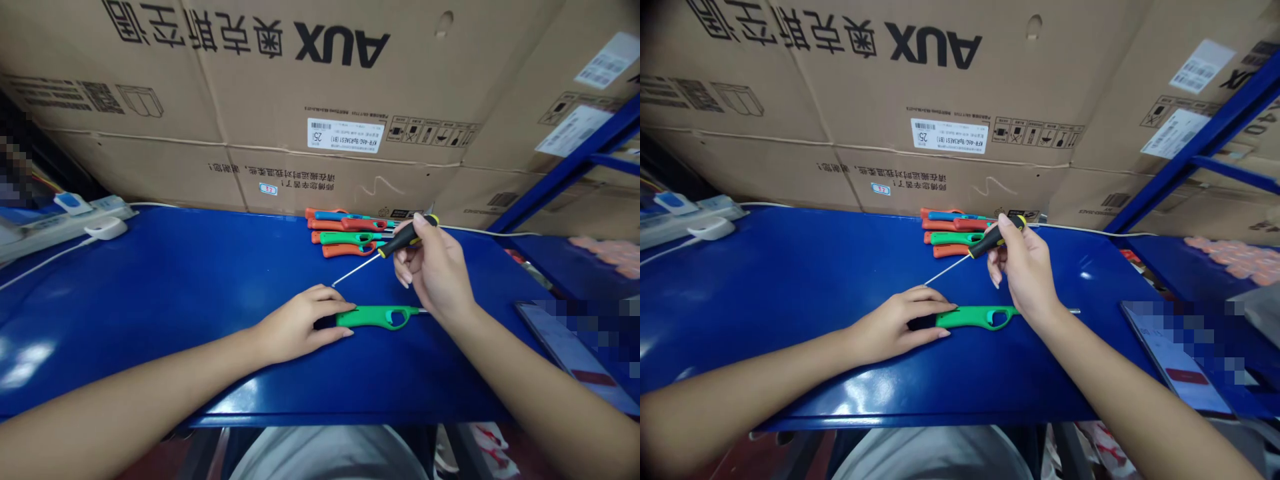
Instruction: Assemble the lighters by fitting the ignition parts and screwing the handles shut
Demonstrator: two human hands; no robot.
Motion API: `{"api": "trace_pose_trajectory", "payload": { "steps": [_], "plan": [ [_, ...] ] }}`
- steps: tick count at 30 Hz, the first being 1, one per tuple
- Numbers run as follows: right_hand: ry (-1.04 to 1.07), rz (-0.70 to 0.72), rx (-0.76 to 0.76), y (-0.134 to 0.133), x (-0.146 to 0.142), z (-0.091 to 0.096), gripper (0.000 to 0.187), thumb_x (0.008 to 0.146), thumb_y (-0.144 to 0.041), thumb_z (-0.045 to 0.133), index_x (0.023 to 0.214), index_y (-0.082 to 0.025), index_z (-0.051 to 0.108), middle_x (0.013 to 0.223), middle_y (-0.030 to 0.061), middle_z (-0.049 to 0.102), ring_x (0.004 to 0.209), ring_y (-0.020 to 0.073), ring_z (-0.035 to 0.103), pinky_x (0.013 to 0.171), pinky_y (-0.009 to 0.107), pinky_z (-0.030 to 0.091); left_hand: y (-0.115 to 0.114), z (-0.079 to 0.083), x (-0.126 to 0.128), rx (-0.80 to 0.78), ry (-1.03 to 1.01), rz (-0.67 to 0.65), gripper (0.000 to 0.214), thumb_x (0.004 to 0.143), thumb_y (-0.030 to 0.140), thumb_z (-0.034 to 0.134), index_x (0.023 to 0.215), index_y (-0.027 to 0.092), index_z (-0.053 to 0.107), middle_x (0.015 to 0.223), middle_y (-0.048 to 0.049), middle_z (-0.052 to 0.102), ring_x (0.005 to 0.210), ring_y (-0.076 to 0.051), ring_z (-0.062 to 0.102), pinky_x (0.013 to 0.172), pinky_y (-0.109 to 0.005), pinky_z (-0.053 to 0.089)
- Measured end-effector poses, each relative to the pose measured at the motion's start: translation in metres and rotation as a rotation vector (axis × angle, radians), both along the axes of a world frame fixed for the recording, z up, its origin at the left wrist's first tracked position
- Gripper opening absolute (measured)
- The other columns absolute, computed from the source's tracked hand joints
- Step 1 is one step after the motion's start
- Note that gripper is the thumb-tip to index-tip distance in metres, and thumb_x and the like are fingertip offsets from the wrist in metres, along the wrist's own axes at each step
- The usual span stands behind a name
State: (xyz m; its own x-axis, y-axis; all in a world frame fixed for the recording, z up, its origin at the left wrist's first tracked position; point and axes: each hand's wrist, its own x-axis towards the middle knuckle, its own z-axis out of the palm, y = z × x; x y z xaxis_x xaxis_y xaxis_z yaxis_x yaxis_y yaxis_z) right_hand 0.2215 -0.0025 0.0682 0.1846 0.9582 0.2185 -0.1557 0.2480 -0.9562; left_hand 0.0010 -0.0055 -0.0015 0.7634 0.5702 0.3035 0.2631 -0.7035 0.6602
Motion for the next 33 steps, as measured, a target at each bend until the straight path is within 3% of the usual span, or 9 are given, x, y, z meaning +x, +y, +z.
{"api": "trace_pose_trajectory", "payload": {
  "steps": [6,14,20,33],
  "plan": [
    [0.033,0.009,-0.057,-0.002,0.001,-0.022,0.041,0.084,-0.059,0.070,0.078,-0.020,0.058,0.047,-0.0058,0.051,0.030,0.0083,0.040,0.030,0.022,0.031,-0.003,0.003,-0.002,-0.065,-0.102,0.122,0.040,0.089,0.035,0.075,0.125,0.018,0.069,0.117,-0.0100,0.073,0.106,-0.022,0.069,0.097,-0.037,0.056],
    [0.060,0.043,-0.118,0.001,0.005,-0.030,0.042,0.083,-0.060,0.070,0.079,-0.021,0.058,0.049,-0.0063,0.050,0.032,0.0075,0.038,0.032,0.022,0.030,-0.008,0.007,0.002,-0.352,-0.337,0.225,0.020,0.084,0.027,0.078,0.101,0.015,0.074,0.099,-0.0060,0.078,0.087,-0.017,0.073,0.084,-0.029,0.061],
    [0.075,0.063,-0.138,-0.001,0.004,-0.031,0.041,0.082,-0.059,0.072,0.079,-0.020,0.059,0.049,-0.0057,0.051,0.032,0.0078,0.039,0.032,0.022,0.030,-0.009,0.012,0.002,-0.289,-0.324,0.248,0.009,0.090,0.024,0.073,0.092,0.016,0.077,0.092,-0.0046,0.079,0.083,-0.016,0.072,0.077,-0.025,0.058],
    [0.046,0.049,-0.118,-0.001,0.004,-0.031,0.040,0.083,-0.059,0.070,0.080,-0.021,0.059,0.048,-0.0060,0.049,0.033,0.0077,0.039,0.033,0.022,0.030,-0.008,0.012,0.000,-0.201,-0.290,0.245,0.006,0.089,0.022,0.075,0.089,0.018,0.079,0.089,-0.0033,0.080,0.080,-0.016,0.074,0.077,-0.025,0.058]
  ]
}}
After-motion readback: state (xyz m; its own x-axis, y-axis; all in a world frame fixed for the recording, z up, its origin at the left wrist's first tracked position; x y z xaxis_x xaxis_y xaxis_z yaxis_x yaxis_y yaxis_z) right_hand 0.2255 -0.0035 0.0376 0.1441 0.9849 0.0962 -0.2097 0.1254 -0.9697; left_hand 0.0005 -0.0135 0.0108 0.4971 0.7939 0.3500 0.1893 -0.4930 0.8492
